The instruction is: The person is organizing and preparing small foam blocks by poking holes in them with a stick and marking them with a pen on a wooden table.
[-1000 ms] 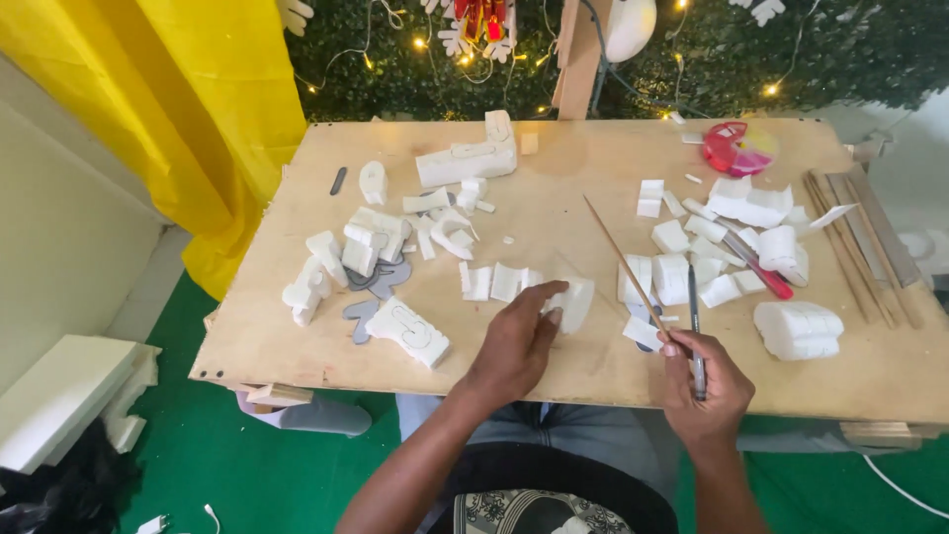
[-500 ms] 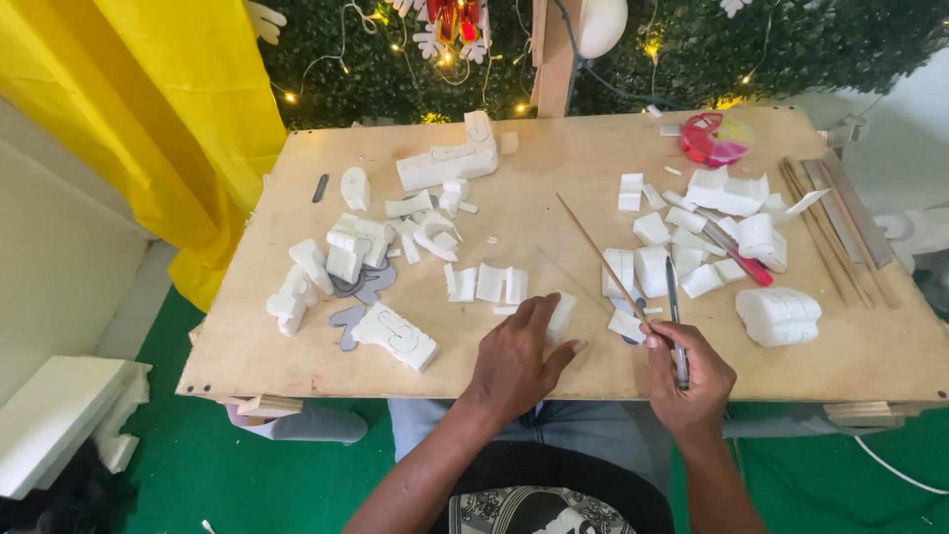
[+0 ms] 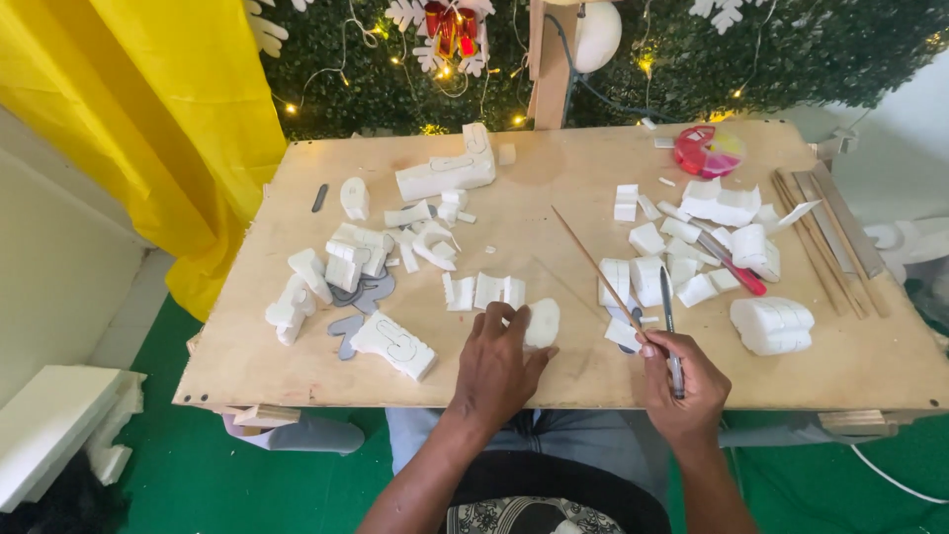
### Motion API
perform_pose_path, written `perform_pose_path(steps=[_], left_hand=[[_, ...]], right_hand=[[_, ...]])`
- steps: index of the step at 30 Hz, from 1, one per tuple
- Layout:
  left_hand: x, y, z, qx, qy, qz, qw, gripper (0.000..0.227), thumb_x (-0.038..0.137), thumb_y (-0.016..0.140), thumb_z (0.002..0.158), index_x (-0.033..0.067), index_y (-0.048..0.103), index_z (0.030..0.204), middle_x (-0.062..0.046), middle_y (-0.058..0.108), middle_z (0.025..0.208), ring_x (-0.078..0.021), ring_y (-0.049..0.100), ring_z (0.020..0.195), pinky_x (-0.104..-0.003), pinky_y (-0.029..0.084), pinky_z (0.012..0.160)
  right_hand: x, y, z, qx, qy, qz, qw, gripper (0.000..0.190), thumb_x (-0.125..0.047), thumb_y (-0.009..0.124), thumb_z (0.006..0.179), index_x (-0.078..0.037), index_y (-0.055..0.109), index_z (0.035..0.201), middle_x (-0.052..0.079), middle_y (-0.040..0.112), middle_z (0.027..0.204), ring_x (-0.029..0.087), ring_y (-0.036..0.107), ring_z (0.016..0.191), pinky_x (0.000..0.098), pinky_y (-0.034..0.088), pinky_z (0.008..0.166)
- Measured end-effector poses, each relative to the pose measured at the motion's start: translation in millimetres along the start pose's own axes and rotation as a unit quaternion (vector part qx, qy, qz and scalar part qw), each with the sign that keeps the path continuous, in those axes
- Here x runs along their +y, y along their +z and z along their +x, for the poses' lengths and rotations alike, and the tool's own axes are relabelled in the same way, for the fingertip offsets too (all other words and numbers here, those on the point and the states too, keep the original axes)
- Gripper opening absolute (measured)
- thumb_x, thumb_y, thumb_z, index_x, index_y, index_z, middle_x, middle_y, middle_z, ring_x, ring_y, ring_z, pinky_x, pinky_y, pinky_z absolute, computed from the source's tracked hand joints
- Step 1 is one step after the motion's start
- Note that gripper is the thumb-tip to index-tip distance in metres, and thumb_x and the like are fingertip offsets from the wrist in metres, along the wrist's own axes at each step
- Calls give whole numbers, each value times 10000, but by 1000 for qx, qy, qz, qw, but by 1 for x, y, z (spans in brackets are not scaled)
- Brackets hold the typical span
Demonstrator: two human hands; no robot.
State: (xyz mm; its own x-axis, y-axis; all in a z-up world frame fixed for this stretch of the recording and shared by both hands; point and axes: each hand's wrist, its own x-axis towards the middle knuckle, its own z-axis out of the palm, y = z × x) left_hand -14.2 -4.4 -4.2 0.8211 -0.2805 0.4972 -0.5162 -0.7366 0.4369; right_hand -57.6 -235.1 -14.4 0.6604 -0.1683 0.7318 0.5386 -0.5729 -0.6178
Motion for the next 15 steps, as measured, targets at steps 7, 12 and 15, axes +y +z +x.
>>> perform_pose_path(steps=[7,12,15], left_hand=[[1,5,-3,-39,-74,44,996,587,368,817,870,36,551,1275,-145,697,886,-422,672,789,-529,510,684],[14,4,2,-48,-133,-13,990,455,367,690,959,78,524,1269,-118,651,589,-431,624,556,-517,486,607],[25,6,3,-33,-130,-56,989,380,401,627,988,79,537,1168,-54,645,659,-404,647,597,-508,478,615]], right_hand=[[-2,0,2,-8,-2,9,1000,167,3,646,983,102,684,1112,207,755,1014,251,765,930,308,645,818],[-3,0,2,-9,5,0,1000,160,-12,651,983,89,691,1100,192,758,1012,230,760,915,302,635,803],[-7,-2,1,-9,27,0,1000,163,-14,659,975,74,703,1105,177,764,1017,234,762,938,316,633,846]])
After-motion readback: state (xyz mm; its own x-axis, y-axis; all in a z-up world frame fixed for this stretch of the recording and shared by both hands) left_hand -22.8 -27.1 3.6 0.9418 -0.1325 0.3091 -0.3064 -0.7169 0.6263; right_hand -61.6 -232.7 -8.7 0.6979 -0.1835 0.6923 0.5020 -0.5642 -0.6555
